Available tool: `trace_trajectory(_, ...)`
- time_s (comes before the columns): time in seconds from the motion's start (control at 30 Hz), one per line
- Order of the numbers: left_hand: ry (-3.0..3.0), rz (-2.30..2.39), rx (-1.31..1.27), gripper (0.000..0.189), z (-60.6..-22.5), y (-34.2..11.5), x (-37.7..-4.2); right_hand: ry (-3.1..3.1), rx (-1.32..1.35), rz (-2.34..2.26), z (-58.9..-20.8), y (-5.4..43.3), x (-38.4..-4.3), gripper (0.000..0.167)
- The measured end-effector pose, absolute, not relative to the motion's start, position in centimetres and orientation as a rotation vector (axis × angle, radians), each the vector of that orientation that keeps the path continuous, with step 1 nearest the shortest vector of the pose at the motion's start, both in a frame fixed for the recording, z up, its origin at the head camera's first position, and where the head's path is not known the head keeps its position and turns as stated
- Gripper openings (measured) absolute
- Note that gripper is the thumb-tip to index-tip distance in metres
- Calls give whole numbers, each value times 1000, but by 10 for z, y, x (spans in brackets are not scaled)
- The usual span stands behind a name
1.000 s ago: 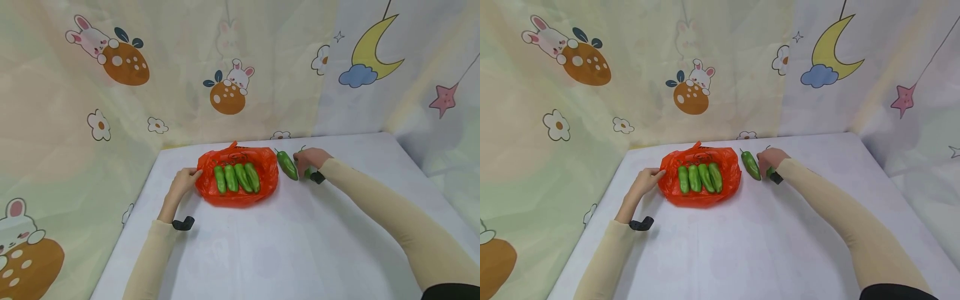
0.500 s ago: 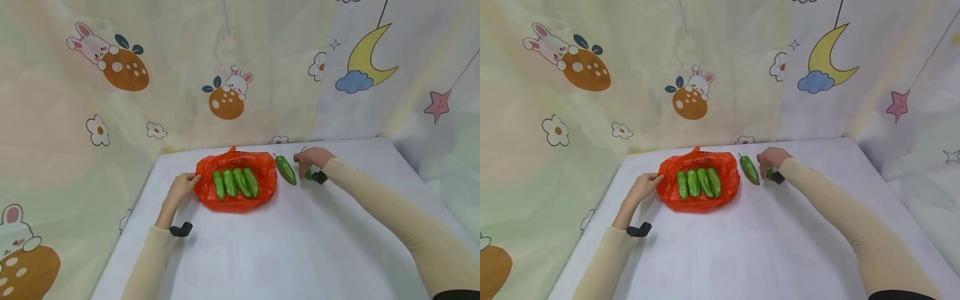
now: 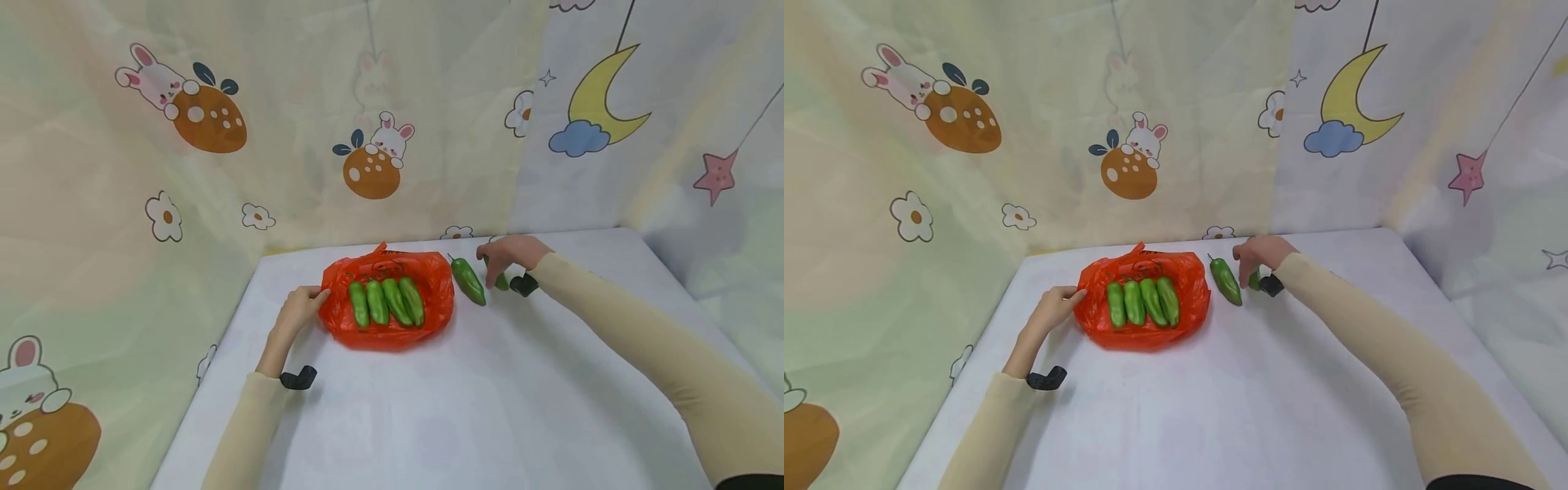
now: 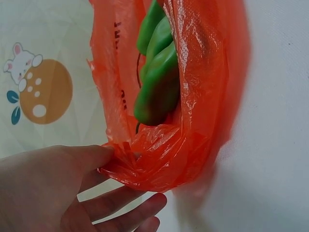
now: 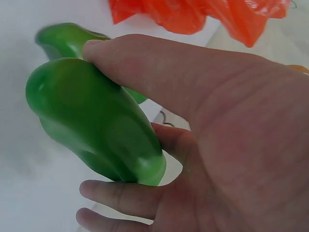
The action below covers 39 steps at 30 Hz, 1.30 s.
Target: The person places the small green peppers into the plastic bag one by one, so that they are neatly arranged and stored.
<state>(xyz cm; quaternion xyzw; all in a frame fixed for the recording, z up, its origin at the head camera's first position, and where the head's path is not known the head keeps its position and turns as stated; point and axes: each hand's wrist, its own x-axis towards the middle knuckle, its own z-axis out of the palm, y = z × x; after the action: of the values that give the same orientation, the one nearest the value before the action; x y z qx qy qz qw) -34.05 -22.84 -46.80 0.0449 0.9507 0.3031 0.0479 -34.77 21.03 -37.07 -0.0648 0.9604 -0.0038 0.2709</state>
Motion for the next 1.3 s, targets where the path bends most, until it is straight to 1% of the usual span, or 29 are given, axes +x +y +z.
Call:
trace_trajectory(0.23,2957,917,184,35,-468,-229,-340,2573,-128,-30,-365,205,-349,73)
trace_trajectory(0.43,2915,926,159,37,-470,-230,-338,2557,-74,-29,-361,199,-347,75)
trace_trajectory(0.87,2906,925,127,39,-469,-228,-337,2570,-96,-71,-338,182,-341,89)
trace_trajectory(1.3,2878,948,90,42,-466,-225,-335,2581,-196,-189,-313,161,-334,85)
